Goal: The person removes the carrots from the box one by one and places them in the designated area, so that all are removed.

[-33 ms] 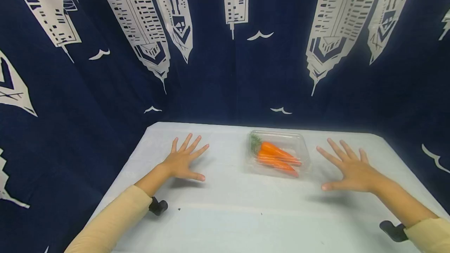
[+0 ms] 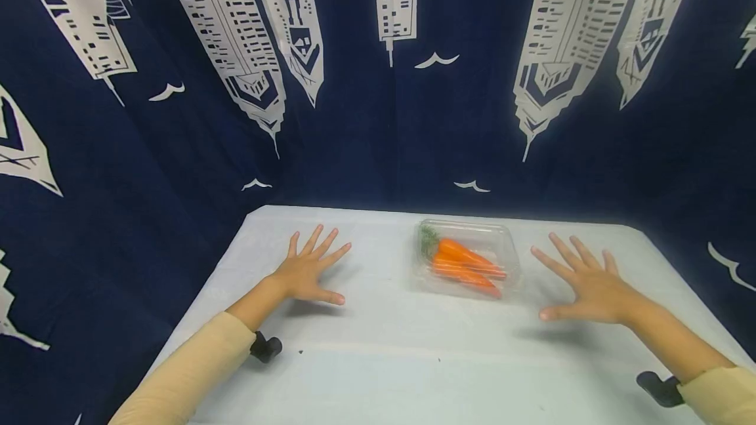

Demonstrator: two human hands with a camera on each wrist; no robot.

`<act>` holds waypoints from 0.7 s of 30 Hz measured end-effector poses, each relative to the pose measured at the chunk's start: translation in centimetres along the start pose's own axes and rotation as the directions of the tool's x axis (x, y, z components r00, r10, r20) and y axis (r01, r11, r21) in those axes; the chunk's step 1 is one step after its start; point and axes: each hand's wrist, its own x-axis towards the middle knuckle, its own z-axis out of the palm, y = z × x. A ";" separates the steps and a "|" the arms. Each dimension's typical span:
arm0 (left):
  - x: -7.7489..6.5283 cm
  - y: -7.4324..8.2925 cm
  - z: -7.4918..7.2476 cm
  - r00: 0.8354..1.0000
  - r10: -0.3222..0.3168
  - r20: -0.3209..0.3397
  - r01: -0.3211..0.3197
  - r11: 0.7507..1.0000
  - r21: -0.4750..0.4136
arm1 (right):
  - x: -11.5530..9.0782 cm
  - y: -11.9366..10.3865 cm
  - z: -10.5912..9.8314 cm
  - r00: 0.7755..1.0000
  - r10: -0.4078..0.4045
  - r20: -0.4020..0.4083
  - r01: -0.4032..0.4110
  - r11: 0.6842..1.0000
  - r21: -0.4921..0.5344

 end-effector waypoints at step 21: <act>0.9 0.9 0.0 0.999 0.011 -0.049 -0.015 0.998 -0.064 | 0.2 0.2 0.6 0.997 0.074 -0.009 -0.071 0.987 0.145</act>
